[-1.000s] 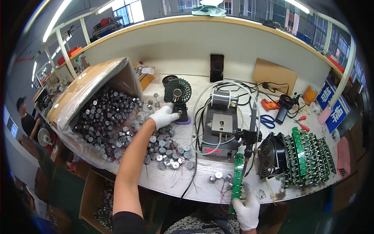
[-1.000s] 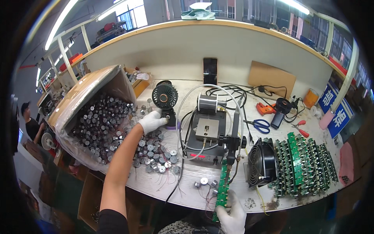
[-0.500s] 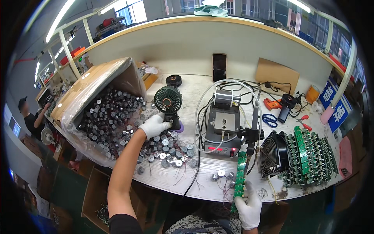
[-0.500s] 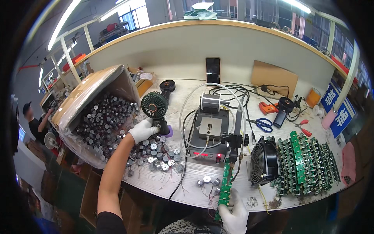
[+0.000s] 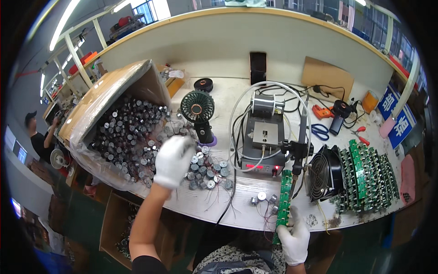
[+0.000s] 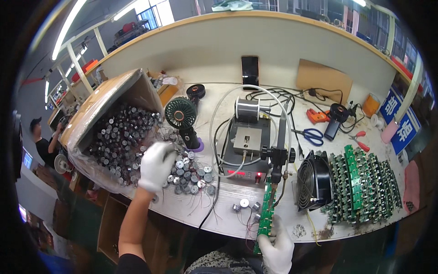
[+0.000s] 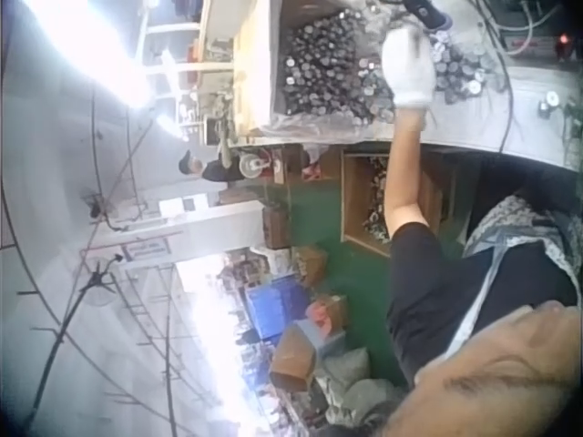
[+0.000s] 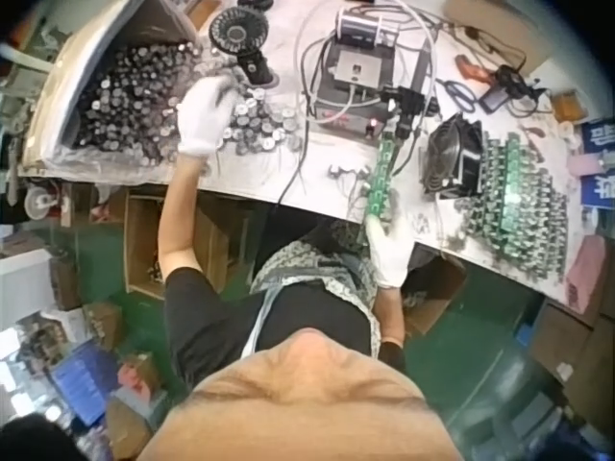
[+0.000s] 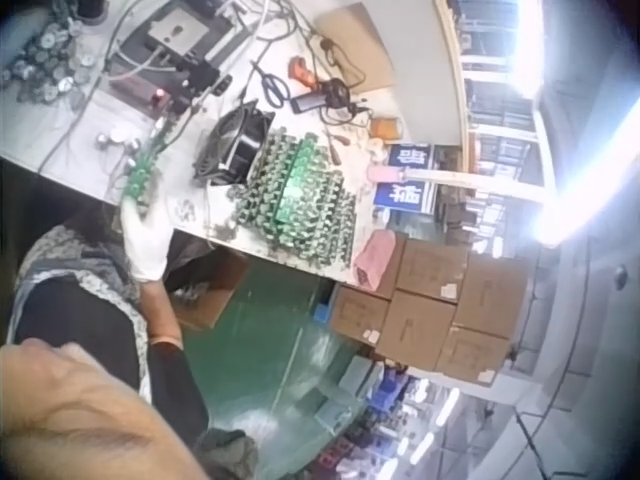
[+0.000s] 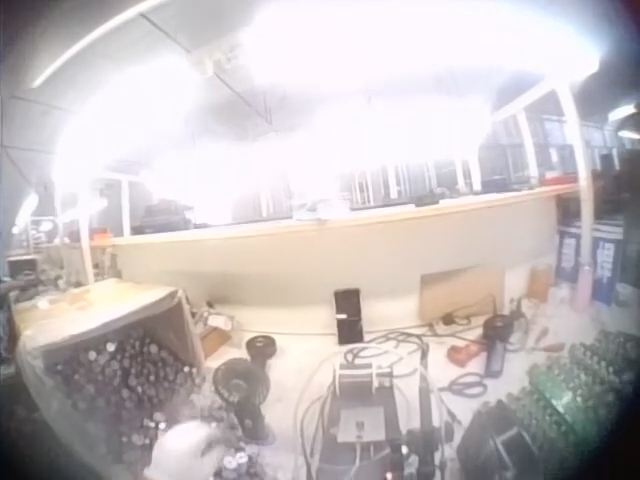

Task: The person solders electronic components onto a printed circuit board using a soldering iron and solder wire.

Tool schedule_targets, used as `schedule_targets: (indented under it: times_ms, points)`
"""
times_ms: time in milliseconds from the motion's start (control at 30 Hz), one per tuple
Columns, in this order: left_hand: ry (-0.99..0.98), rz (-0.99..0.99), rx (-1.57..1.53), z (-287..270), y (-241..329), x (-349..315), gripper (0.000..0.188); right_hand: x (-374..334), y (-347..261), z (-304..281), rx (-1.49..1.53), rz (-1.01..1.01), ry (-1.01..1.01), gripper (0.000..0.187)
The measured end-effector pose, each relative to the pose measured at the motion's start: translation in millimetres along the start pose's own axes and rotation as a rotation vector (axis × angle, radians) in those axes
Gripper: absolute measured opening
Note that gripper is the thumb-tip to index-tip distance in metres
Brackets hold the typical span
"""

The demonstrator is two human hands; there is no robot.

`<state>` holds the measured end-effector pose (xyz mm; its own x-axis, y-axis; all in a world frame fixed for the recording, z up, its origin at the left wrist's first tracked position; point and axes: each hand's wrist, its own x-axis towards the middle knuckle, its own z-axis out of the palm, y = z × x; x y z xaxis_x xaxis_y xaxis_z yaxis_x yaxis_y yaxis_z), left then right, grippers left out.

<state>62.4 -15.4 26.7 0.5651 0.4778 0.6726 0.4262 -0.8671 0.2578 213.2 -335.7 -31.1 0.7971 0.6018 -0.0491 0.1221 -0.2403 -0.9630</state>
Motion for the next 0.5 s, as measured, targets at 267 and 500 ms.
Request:
schedule_targets:
  times_ms: [267,500]
  points:
    - [-0.166,0.132,-0.304,11.4,65.6,-54.9,0.018,-3.4,-11.5,5.0,0.047,0.033,-0.019,0.059]
    - [-0.517,0.120,0.069,28.9,73.4,-53.6,0.029,-2.5,-3.9,0.7,-0.185,-0.167,-0.032,0.040]
